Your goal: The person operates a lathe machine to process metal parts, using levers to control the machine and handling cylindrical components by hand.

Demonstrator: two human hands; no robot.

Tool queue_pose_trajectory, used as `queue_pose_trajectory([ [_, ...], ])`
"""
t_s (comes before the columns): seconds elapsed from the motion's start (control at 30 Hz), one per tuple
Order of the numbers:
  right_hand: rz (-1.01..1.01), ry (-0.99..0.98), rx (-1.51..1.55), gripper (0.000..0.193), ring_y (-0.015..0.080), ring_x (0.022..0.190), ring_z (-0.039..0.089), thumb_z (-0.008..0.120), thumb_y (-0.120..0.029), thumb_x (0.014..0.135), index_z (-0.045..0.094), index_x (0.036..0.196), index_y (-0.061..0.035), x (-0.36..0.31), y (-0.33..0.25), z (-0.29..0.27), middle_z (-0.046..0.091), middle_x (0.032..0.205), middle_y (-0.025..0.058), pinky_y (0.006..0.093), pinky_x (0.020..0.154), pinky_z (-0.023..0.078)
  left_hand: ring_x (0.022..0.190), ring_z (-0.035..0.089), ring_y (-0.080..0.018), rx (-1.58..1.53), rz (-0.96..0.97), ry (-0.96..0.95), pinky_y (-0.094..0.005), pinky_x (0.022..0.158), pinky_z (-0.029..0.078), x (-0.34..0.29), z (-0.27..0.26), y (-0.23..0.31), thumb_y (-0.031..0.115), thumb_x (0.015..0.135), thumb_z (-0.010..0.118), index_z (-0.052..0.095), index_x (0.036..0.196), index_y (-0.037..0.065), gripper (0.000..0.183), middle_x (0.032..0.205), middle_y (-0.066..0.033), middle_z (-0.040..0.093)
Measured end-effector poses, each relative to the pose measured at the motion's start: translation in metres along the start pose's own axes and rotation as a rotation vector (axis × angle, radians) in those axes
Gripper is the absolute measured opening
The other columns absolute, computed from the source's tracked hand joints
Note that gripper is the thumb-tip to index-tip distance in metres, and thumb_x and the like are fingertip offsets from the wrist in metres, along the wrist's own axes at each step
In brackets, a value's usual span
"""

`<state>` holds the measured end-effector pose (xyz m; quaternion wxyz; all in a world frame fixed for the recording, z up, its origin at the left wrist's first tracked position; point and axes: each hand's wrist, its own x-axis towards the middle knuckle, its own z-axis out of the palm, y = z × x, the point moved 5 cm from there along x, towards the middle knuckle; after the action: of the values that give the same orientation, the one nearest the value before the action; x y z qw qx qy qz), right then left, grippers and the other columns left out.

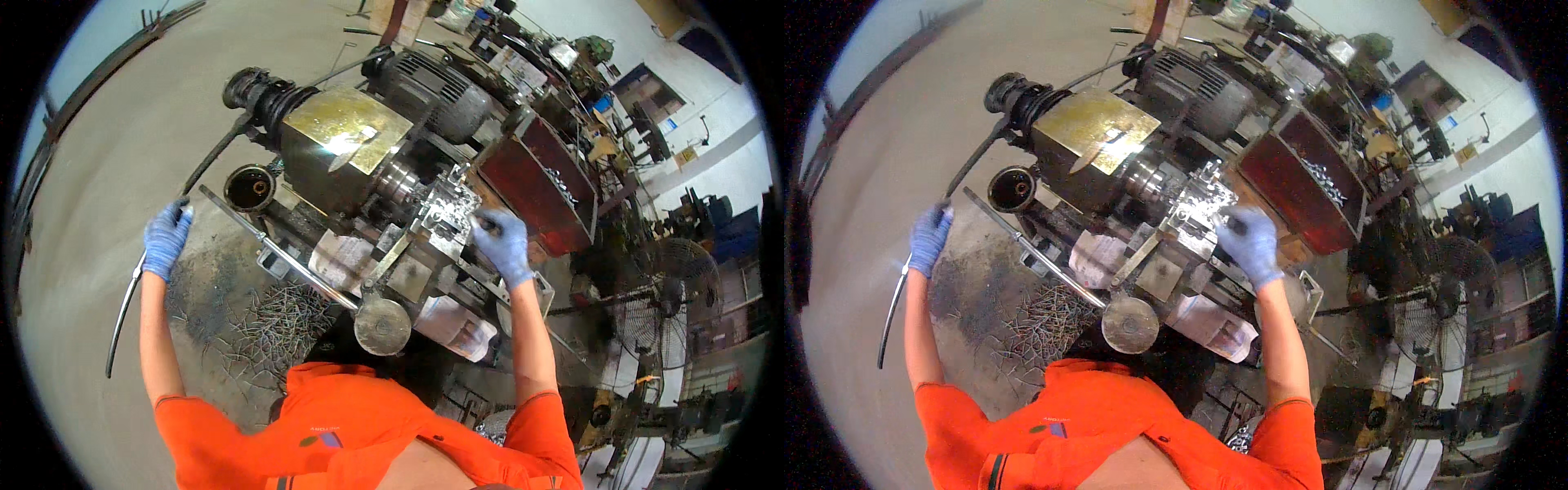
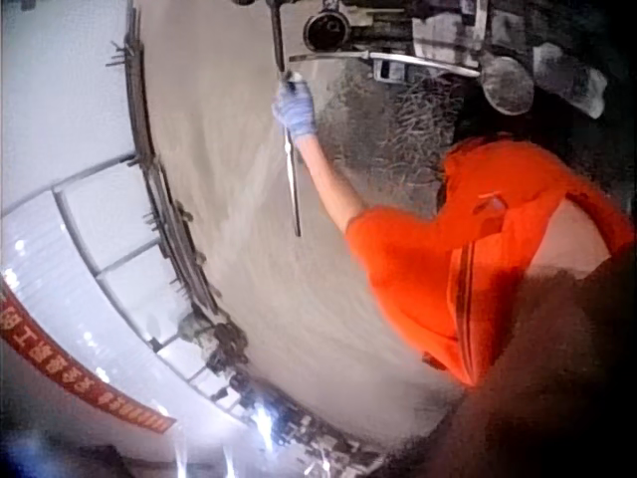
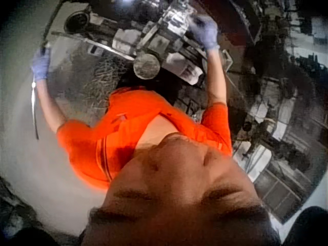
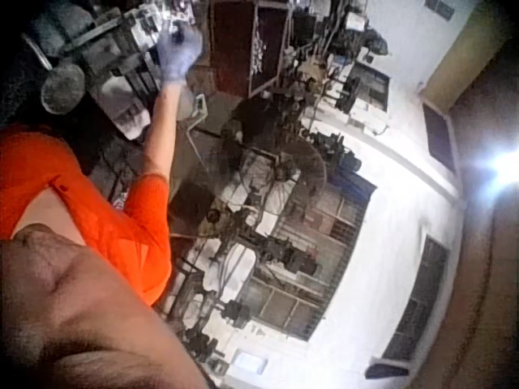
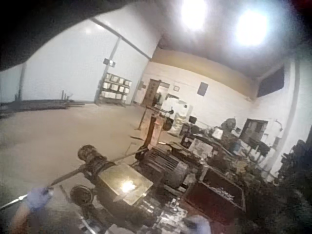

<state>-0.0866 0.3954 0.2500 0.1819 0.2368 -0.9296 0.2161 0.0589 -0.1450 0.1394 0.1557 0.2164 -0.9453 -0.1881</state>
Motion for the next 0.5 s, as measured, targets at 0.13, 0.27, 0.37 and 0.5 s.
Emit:
queue_pose_trajectory([
  [0.13, -0.116, -0.103, -0.072, 0.029, 0.0295, 0.083, 0.058, 0.064, -0.036, 0.071, 0.068, 0.081, -0.0085, 0.039, -0.031, 0.043, 0.063, 0.085, 0.0131, 0.0371, 0.079, 0.044, 0.077, 0.062, -0.0276, 0.094, -0.033, 0.185, -0.0381, 0.071, 0.047, 0.008, -0.048, -0.030, 0.044, 0.086, 0.047, 0.060, 0.104, 0.010, 0.041, 0.085, -0.0134, 0.064],
  [0.27, -0.140, -0.302, -0.131, 0.036, 0.0333, 0.084, 0.057, 0.057, -0.045, 0.074, 0.068, 0.080, -0.0112, 0.059, -0.051, 0.081, 0.063, 0.086, 0.0136, 0.0408, 0.081, 0.042, 0.079, 0.060, -0.0310, 0.073, -0.621, -0.143, -0.0413, 0.073, 0.045, -0.016, -0.006, -0.123, 0.054, 0.087, 0.034, 0.064, 0.088, 0.010, 0.053, 0.082, -0.0146, 0.063],
  [0.37, -0.060, -0.424, -0.071, 0.038, 0.0345, 0.084, 0.057, 0.058, -0.047, 0.073, 0.068, 0.080, -0.0115, 0.066, -0.054, 0.098, 0.062, 0.085, 0.0143, 0.0421, 0.081, 0.041, 0.081, 0.058, -0.0316, 0.328, -0.357, 0.136, -0.0429, 0.074, 0.042, -0.030, -0.015, -0.061, 0.058, 0.086, 0.029, 0.063, 0.077, 0.010, 0.060, 0.082, -0.0156, 0.062],
  [0.5, -0.008, -0.492, -0.161, 0.049, 0.0310, 0.073, 0.058, 0.054, -0.055, 0.072, 0.067, 0.075, -0.0081, 0.067, -0.059, 0.111, 0.062, 0.072, 0.0159, 0.0388, 0.081, 0.040, 0.088, 0.058, -0.0347, 0.281, -0.481, -0.016, -0.0445, 0.076, 0.043, -0.028, -0.021, -0.061, 0.059, 0.086, 0.026, 0.063, 0.092, 0.011, 0.061, 0.093, -0.0186, 0.061],
])
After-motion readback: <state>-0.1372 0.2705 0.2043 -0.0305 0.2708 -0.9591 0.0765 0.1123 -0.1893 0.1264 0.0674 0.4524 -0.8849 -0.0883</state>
